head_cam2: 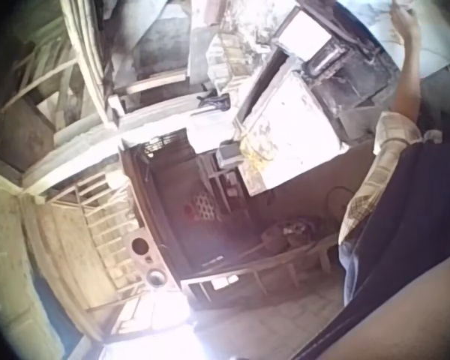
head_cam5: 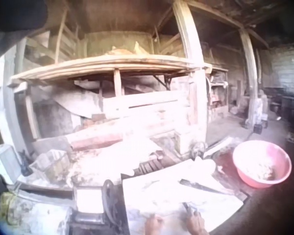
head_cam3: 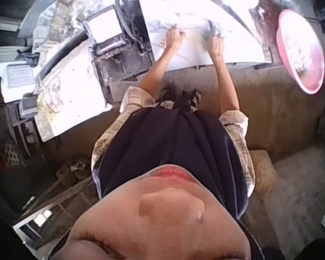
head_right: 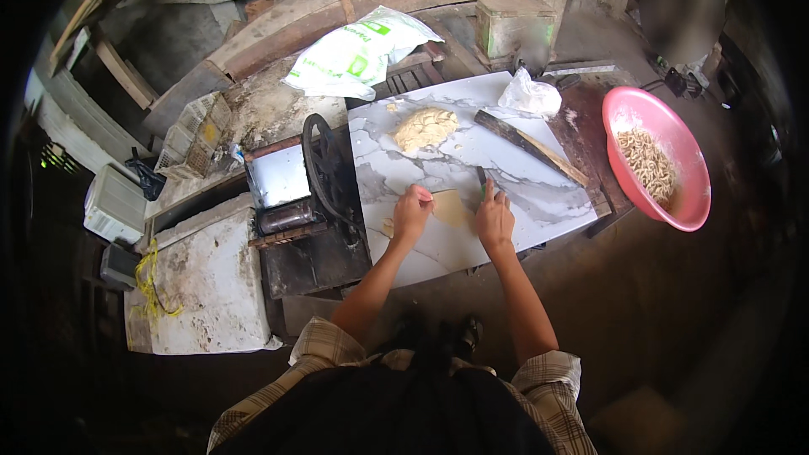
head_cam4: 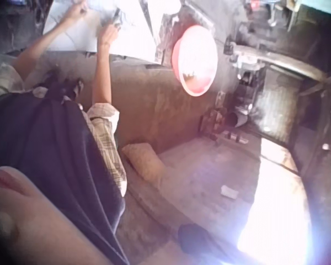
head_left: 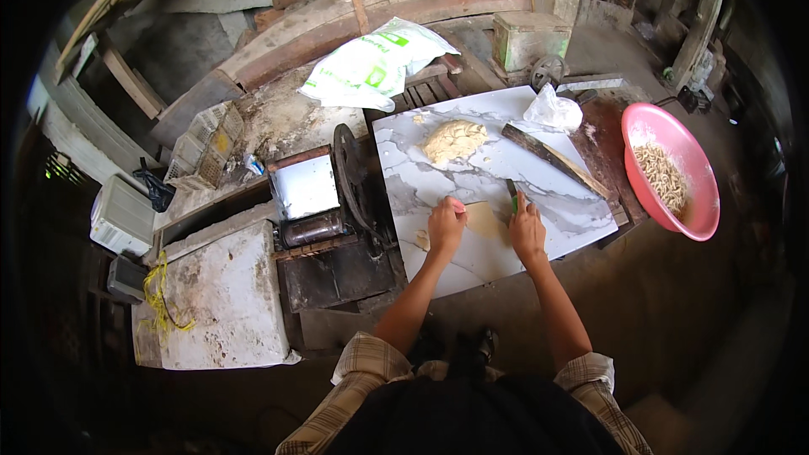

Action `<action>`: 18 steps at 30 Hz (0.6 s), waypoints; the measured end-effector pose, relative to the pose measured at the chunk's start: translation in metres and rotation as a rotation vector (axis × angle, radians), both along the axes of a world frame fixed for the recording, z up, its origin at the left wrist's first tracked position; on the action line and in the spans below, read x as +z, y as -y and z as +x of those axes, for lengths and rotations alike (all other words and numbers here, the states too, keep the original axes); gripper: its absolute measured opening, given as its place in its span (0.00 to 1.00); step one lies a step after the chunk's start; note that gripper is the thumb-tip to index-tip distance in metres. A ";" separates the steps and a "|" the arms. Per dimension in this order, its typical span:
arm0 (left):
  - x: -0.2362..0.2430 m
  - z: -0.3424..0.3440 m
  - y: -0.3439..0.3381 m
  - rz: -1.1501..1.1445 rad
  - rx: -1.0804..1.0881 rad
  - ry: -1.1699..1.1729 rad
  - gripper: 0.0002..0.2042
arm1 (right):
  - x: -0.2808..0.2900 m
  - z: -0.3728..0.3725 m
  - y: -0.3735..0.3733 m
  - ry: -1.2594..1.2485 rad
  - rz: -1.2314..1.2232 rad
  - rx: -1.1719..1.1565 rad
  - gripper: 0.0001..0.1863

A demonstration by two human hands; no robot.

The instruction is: The person kneads a portion of dough, flattens it into a thin sheet using a wooden rolling pin on a marble table, and cuts the dough into small pieces with a knife.

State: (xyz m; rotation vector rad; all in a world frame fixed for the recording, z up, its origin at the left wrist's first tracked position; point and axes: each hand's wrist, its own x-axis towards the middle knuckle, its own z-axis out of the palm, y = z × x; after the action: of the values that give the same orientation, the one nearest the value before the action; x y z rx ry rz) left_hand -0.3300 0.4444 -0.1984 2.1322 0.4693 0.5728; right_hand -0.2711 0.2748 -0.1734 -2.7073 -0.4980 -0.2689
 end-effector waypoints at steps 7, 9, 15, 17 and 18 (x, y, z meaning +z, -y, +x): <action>0.008 0.001 0.007 0.068 -0.026 0.006 0.07 | -0.002 -0.007 -0.022 0.280 0.077 0.066 0.26; 0.005 0.004 0.005 0.092 0.012 -0.011 0.08 | 0.006 -0.015 -0.033 0.274 0.101 0.154 0.26; 0.011 0.009 0.001 -0.029 -0.026 0.038 0.10 | 0.002 -0.018 -0.052 0.144 0.167 0.331 0.25; 0.026 0.010 -0.001 -0.139 -0.032 0.042 0.11 | 0.003 -0.014 -0.054 0.151 0.200 0.358 0.24; 0.034 0.015 -0.004 -0.140 -0.033 0.045 0.11 | 0.001 -0.009 -0.056 0.071 0.400 0.398 0.22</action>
State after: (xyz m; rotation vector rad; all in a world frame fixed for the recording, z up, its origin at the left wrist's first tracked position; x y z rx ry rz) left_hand -0.3153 0.4481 -0.1647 1.9864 0.4350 0.5522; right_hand -0.2804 0.3310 -0.1723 -2.1637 -0.8834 -0.3154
